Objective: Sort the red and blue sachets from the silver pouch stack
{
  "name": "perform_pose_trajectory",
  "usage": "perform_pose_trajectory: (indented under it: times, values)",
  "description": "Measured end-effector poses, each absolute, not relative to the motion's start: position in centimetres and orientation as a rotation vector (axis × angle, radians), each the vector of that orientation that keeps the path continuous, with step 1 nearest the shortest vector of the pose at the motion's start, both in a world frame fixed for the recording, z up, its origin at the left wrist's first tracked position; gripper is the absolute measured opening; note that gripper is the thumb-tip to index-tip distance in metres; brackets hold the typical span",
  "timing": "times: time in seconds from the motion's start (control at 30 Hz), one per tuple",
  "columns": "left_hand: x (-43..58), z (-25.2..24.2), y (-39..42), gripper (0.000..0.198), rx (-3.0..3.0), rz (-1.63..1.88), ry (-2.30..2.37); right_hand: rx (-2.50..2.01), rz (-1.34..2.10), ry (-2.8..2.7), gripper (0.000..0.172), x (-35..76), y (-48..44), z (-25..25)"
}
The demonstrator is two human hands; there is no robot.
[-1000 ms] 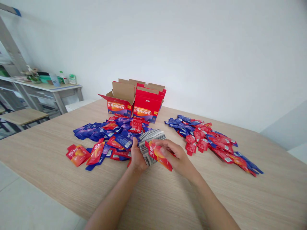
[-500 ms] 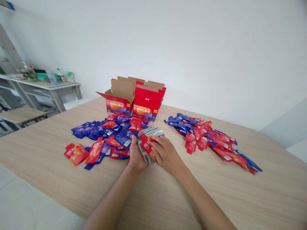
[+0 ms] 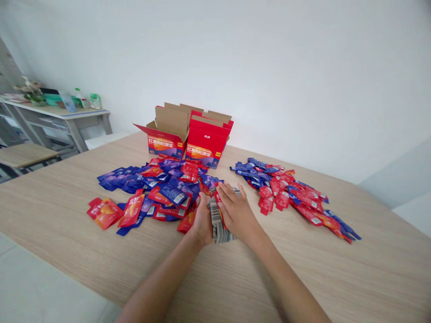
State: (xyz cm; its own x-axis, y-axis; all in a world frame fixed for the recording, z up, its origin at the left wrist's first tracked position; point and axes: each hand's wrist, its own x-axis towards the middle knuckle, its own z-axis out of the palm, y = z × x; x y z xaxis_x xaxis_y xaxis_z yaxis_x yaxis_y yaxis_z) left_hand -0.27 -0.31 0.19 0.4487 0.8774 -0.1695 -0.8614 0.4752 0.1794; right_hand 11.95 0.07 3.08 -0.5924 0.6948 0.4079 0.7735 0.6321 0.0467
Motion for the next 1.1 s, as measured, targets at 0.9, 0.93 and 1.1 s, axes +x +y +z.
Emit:
perform_pose_trajectory:
  times: [0.9, 0.93, 1.1]
  values:
    - [0.8, -1.0, -0.4, 0.074, 0.132, 1.004, 0.246, -1.520, -0.324, -2.151, 0.047, 13.8, 2.6, 0.8]
    - [1.0, -1.1, -0.5, 0.074, 0.135, 1.000, 0.261, -1.506, -0.308, -2.106, 0.048, 14.0, 2.9, 0.6]
    - [1.0, -0.6, -0.6, 0.079, 0.109, 0.984, 0.238, -1.444, -0.242, -2.058, 0.048, 13.4, 2.9, 0.1]
